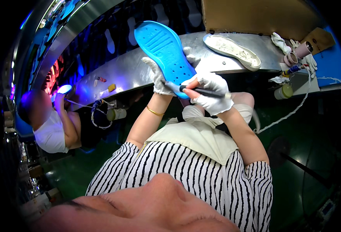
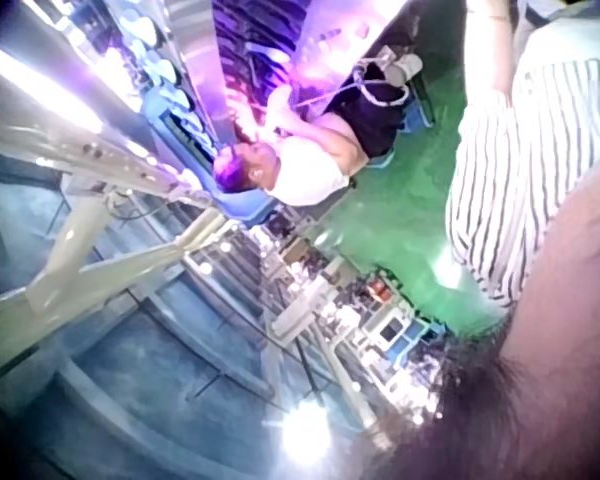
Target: The person applies a liquid substance to blue shoe soles using a brush, handling the soles one by one and placing them onto a moving conveyor belt.
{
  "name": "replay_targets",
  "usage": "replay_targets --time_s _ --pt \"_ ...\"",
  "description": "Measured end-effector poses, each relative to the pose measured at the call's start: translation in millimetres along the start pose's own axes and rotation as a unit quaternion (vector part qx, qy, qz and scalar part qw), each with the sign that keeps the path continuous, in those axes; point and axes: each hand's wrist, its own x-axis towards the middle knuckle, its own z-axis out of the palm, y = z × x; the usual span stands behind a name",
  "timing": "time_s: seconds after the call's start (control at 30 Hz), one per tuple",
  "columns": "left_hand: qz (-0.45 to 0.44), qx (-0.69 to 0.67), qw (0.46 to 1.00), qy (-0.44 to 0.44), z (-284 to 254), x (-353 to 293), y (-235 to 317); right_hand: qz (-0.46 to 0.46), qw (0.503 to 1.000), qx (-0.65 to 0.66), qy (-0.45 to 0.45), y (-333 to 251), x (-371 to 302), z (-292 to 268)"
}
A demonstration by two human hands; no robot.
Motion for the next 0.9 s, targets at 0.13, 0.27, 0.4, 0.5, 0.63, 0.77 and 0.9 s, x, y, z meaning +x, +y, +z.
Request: replay_targets --time_s 0.13,0.27,0.4,0.5,0.63,0.77,0.9 --pt "0.039 -0.037 0.998 -0.020 -10 5 6 0.085 0.988 0.100 0.082 3 -1 0" --pt "0.035 -0.021 0.990 -0.132 -11 13 19 0.081 0.992 0.094 -0.004 1 -2 4" --pt "0.013 0.069 0.991 -0.116 -5 15 29 0.207 0.952 0.221 0.034 -2 5 -10" --pt "0.015 0.235 0.966 -0.107 2 18 37 0.023 0.997 -0.069 -0.014 13 7 -21" --pt "-0.025 0.314 0.944 -0.100 3 19 42 0.093 0.989 -0.041 -0.110 11 14 -22" --pt "-0.125 0.353 0.923 -0.085 9 24 49 0.241 0.953 0.046 -0.177 11 21 -31" --pt "-0.155 0.413 0.897 -0.028 17 27 49 0.148 0.978 -0.005 -0.150 3 23 -34"
